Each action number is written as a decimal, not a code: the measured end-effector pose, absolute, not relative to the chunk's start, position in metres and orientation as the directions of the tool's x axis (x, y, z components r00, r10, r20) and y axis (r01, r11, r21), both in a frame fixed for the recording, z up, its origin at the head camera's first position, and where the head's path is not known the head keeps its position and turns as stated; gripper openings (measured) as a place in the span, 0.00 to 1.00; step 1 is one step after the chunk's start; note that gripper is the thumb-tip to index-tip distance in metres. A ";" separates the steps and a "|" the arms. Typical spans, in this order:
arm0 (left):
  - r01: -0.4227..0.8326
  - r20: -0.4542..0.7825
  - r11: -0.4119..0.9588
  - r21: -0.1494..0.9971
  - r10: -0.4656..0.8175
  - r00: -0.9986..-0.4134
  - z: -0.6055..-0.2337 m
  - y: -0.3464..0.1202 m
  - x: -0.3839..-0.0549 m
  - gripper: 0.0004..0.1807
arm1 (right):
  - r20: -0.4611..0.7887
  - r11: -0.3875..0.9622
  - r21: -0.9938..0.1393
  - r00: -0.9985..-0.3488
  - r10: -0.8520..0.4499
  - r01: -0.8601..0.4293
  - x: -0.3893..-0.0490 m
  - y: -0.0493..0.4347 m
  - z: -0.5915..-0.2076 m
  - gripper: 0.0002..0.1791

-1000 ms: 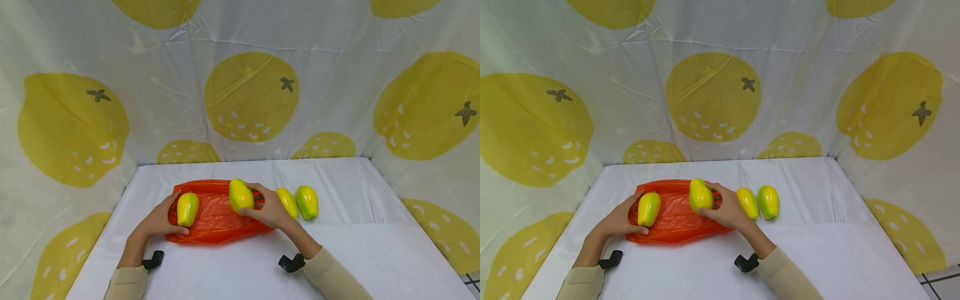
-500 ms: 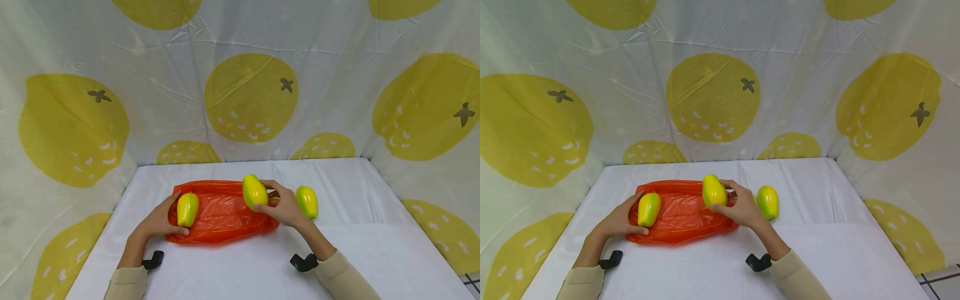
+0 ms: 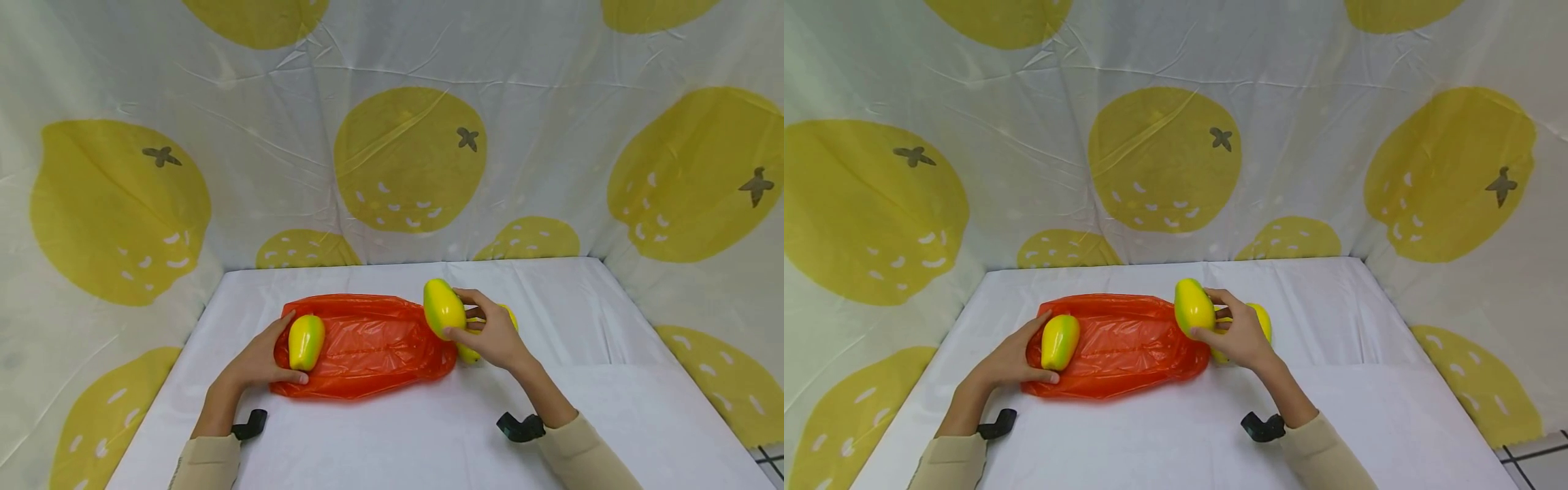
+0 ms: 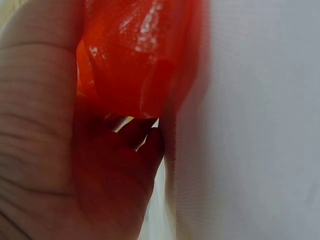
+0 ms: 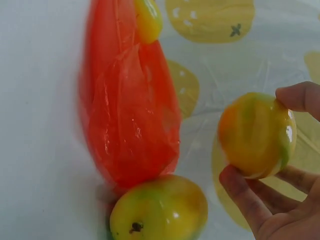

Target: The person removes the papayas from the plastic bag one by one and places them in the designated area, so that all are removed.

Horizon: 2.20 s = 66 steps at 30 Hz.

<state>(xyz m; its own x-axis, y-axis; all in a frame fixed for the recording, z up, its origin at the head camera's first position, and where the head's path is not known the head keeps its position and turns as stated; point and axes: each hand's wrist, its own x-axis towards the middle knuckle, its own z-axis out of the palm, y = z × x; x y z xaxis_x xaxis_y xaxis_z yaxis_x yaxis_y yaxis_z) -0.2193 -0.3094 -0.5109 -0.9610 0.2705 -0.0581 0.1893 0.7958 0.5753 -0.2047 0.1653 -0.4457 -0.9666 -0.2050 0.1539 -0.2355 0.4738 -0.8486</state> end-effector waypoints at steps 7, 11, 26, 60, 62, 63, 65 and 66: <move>0.180 -0.068 0.794 0.580 0.267 -0.961 -0.511 -0.309 -0.219 0.77 | 0.187 0.483 -0.838 -0.965 -0.185 -0.255 -0.203 0.185 -0.446 0.38; 0.177 -0.069 0.794 0.582 0.264 -0.962 -0.511 -0.309 -0.219 0.77 | 0.187 0.495 -0.833 -0.967 -0.172 -0.249 -0.202 0.195 -0.446 0.39; 0.180 -0.067 0.789 0.587 0.269 -0.961 -0.509 -0.308 -0.218 0.76 | 0.202 0.555 -0.793 -0.968 -0.150 -0.252 -0.200 0.229 -0.449 0.39; 0.186 -0.062 0.784 0.592 0.274 -0.960 -0.511 -0.309 -0.219 0.76 | 0.189 0.633 -0.760 -0.982 -0.008 -0.151 -0.186 0.295 -0.467 0.40; 0.186 -0.060 0.784 0.592 0.274 -0.960 -0.510 -0.309 -0.219 0.76 | 0.190 0.641 -0.754 -0.982 0.002 -0.145 -0.187 0.298 -0.469 0.40; 0.186 -0.061 0.783 0.593 0.274 -0.960 -0.510 -0.309 -0.219 0.76 | 0.187 0.647 -0.750 -0.982 0.006 -0.139 -0.187 0.300 -0.470 0.40; 0.183 -0.064 0.780 0.598 0.274 -0.960 -0.508 -0.308 -0.219 0.76 | 0.179 0.661 -0.740 -0.984 0.014 -0.126 -0.187 0.303 -0.472 0.40; 0.181 -0.065 0.780 0.599 0.273 -0.960 -0.508 -0.308 -0.219 0.76 | 0.174 0.666 -0.737 -0.985 0.017 -0.118 -0.187 0.304 -0.472 0.40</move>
<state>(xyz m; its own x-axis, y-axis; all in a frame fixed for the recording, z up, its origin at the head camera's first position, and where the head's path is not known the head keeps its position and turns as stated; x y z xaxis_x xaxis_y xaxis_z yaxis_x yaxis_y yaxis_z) -0.2186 -0.3081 -0.5079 -0.9599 0.2728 -0.0651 0.1809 0.7797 0.5995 -0.1866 0.3039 -0.4721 -0.9847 0.0171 0.1737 -0.1184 0.6658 -0.7367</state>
